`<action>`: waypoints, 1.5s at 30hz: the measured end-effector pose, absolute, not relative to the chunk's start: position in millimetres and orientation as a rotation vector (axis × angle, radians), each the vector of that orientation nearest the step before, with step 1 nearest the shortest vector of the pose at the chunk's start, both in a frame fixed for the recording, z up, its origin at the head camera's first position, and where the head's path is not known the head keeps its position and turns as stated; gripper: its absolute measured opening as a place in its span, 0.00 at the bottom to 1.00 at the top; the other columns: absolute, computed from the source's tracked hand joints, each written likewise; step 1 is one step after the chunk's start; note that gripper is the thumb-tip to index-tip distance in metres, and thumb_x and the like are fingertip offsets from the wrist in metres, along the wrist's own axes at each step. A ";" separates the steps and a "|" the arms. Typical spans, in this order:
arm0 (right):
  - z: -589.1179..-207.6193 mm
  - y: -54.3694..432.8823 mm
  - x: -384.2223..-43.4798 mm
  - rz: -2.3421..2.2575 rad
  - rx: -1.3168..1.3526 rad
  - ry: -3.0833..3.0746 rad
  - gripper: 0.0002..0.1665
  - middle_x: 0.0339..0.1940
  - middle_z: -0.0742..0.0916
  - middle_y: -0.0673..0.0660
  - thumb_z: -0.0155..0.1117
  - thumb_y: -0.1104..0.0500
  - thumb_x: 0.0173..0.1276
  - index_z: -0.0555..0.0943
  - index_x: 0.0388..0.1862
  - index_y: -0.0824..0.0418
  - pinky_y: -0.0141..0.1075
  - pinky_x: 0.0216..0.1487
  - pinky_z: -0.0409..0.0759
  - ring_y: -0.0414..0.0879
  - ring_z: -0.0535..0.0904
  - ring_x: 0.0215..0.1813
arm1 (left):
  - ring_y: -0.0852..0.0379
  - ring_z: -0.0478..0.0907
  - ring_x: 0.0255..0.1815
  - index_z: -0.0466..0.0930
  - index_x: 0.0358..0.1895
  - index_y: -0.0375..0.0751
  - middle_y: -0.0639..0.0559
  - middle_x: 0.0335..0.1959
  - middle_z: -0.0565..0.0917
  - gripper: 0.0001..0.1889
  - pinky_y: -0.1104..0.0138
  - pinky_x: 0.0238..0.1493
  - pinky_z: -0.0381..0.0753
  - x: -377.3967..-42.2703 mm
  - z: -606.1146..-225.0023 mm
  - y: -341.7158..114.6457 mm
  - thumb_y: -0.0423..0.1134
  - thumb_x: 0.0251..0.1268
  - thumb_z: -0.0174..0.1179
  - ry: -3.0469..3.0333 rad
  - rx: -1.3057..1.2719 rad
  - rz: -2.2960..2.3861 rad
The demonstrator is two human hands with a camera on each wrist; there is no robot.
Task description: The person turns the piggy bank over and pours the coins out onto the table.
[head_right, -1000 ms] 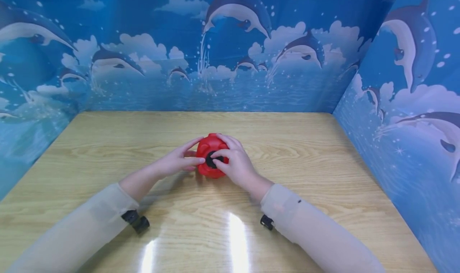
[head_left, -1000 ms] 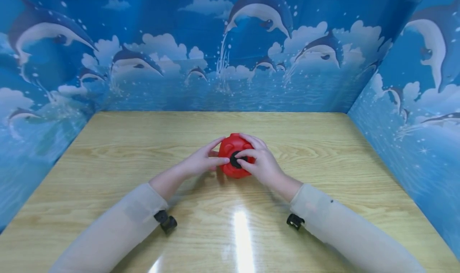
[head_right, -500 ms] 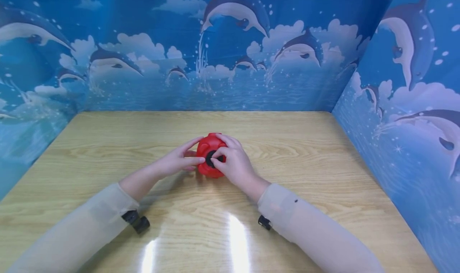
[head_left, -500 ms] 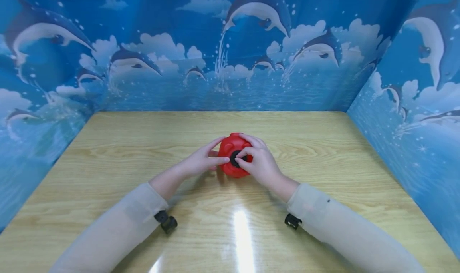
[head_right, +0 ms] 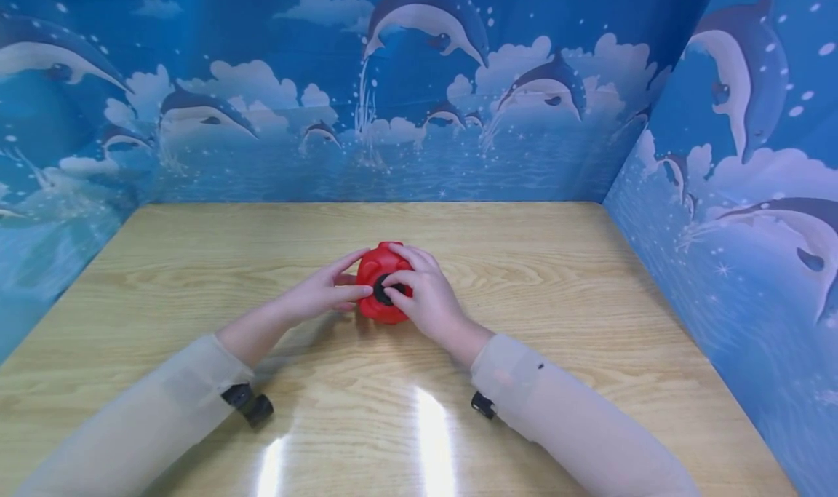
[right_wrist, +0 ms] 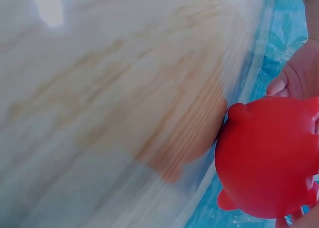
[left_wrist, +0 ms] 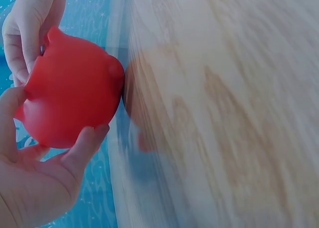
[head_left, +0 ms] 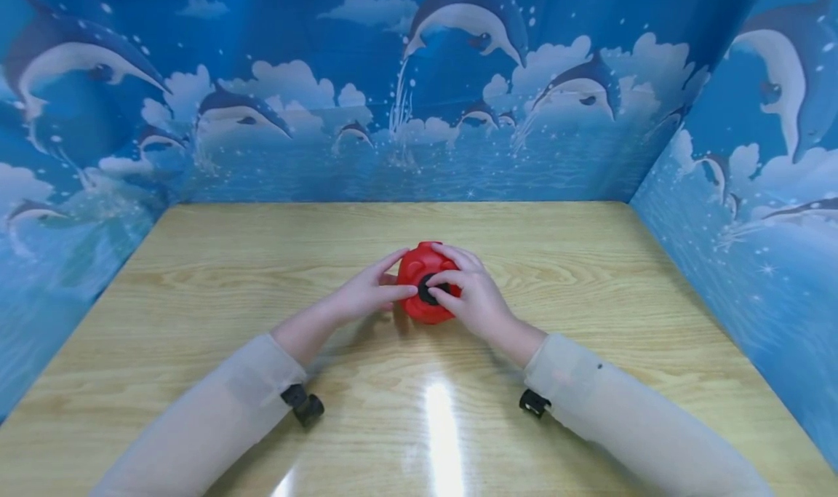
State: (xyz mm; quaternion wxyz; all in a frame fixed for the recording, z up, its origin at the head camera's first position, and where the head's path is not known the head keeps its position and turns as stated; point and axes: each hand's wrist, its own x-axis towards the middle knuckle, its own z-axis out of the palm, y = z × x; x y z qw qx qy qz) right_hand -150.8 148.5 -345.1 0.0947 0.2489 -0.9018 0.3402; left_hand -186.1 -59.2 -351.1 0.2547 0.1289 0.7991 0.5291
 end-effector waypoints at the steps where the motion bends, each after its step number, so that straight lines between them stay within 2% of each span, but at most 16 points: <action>1: -344.7 148.4 -150.6 1.012 0.731 -2.679 0.07 0.68 0.69 0.53 0.68 0.62 0.59 0.86 0.38 0.58 0.46 0.59 0.71 0.51 0.59 0.68 | 0.47 0.70 0.59 0.47 0.74 0.59 0.43 0.62 0.70 0.42 0.56 0.49 0.78 -185.7 -351.2 -58.5 0.52 0.60 0.61 2.182 0.352 1.436; 12: -345.1 149.3 -150.8 0.991 0.764 -2.676 0.09 0.68 0.69 0.53 0.69 0.62 0.58 0.86 0.39 0.58 0.47 0.59 0.71 0.51 0.59 0.68 | 0.47 0.75 0.51 0.49 0.74 0.55 0.40 0.56 0.74 0.39 0.57 0.44 0.79 -182.5 -351.7 -49.3 0.45 0.62 0.59 2.265 0.294 1.464; 24: -344.7 149.3 -150.9 0.955 0.815 -2.636 0.09 0.67 0.70 0.55 0.69 0.63 0.58 0.86 0.39 0.58 0.48 0.59 0.70 0.53 0.60 0.67 | 0.48 0.77 0.46 0.51 0.73 0.54 0.40 0.51 0.77 0.39 0.58 0.41 0.79 -182.5 -354.4 -46.3 0.43 0.59 0.59 2.329 0.291 1.475; 45: -339.8 149.6 -152.6 0.776 0.907 -2.650 0.11 0.66 0.71 0.56 0.69 0.65 0.57 0.86 0.40 0.57 0.46 0.54 0.75 0.56 0.61 0.65 | 0.49 0.76 0.48 0.52 0.73 0.56 0.43 0.51 0.77 0.39 0.58 0.47 0.77 -181.0 -349.3 -44.8 0.44 0.59 0.61 2.389 0.263 1.404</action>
